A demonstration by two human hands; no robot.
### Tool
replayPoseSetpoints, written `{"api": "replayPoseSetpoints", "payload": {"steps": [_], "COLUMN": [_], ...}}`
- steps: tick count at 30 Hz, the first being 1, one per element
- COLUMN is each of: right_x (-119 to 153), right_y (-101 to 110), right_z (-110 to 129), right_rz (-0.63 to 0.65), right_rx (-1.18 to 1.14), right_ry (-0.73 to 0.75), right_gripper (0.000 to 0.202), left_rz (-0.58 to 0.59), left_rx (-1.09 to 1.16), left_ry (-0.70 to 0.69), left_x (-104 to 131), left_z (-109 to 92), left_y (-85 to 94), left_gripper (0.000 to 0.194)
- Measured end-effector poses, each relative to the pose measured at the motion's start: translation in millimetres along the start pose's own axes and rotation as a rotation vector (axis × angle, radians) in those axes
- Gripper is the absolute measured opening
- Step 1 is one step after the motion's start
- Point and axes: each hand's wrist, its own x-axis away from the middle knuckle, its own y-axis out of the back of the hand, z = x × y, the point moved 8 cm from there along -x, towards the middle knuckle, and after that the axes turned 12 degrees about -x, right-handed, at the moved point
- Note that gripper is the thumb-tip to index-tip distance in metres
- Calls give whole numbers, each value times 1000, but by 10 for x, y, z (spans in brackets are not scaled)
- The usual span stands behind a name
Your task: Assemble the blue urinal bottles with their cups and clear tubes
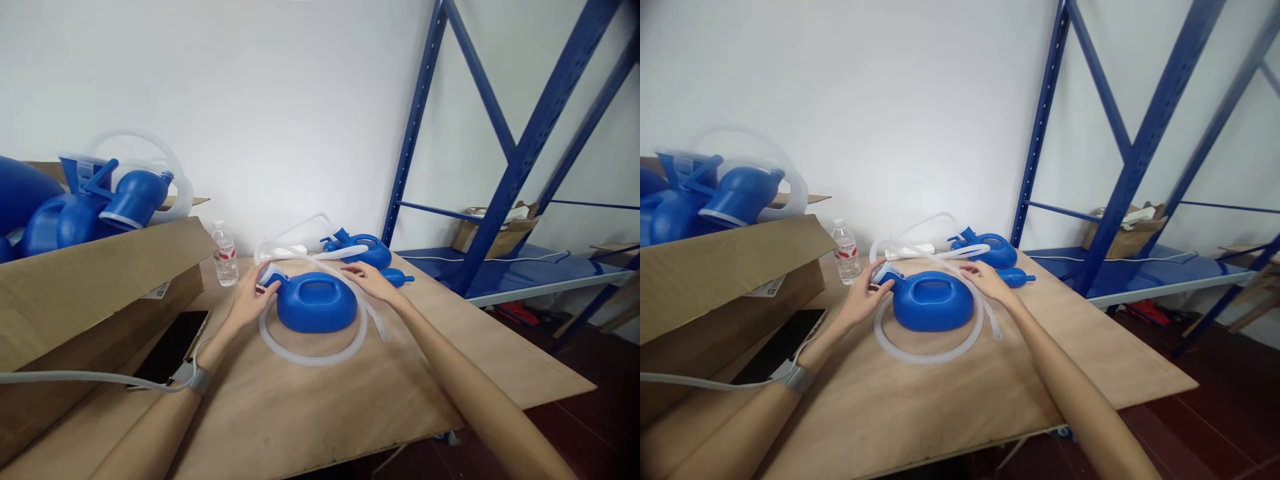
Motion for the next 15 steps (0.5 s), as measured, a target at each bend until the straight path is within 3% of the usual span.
{"api": "replayPoseSetpoints", "payload": {"steps": [3,6,12,15], "right_x": [324,466,458,521], "right_y": [97,54,-68,-159], "right_z": [-448,-696,-742,-579], "right_rz": [114,186,230,390], "right_rx": [244,335,130,72], "right_ry": [-124,-168,-311,-279], "right_gripper": [55,61,65,76], "left_rz": [-41,-86,-158,-194], "left_rx": [21,2,-114,-141], "left_ry": [62,96,71,103], "left_x": [-13,-10,9,14], "left_z": [153,270,265,285], "left_y": [92,159,165,177], "left_gripper": [60,59,56,55]}}
